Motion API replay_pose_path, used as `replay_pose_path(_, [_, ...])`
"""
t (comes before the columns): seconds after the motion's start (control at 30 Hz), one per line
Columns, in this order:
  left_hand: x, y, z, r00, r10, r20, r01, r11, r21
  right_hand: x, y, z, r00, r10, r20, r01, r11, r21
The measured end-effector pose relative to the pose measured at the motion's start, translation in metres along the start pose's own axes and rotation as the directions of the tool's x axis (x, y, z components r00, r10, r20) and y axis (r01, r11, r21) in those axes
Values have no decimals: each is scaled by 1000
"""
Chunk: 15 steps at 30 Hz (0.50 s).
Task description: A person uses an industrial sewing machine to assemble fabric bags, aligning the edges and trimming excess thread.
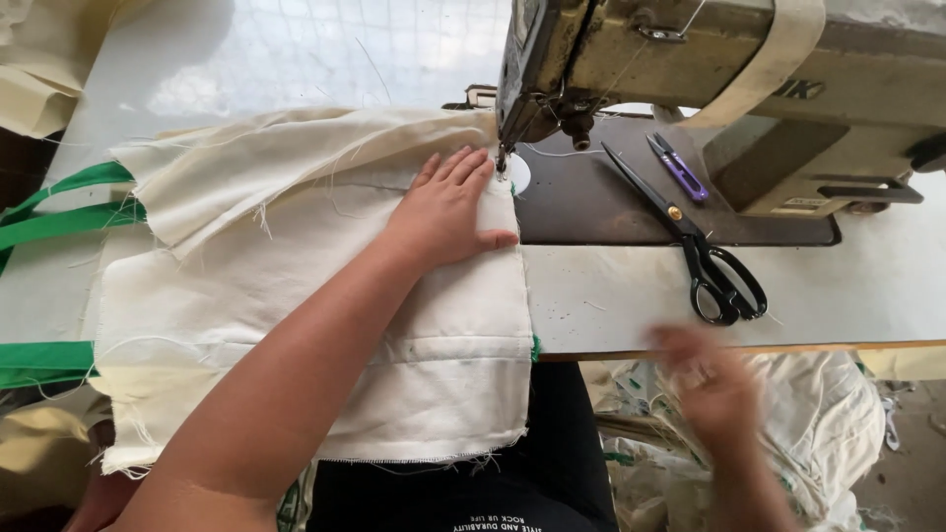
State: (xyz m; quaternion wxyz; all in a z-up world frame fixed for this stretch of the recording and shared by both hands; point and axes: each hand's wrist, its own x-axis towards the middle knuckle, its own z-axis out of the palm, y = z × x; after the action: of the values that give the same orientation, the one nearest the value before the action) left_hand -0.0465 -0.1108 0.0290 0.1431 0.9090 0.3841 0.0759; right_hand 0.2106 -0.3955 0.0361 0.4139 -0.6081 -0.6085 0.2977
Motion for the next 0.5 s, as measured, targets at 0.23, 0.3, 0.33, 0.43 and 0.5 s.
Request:
replay_pose_path(0.23, [-7,13,-22,995,-47,86,43,998,54,82,45,-114,863,-238,-445,-218,620,-754])
replay_pose_path(0.3, [-6,12,-23,995,-48,85,43,998,56,91,45,-117,878,-100,-468,-294,658,-693])
replay_pose_path(0.33, [-7,12,-22,995,-45,86,41,998,46,91,48,-117,861,-170,-480,-291,609,-738])
replay_pose_path(0.43, [-5,10,-20,995,-39,92,35,998,45,96,46,-117,851,-218,-477,-295,553,-779])
replay_pose_path(0.5, [-5,10,-15,993,-39,109,34,998,44,97,54,-120,867,-185,-463,-302,545,-782])
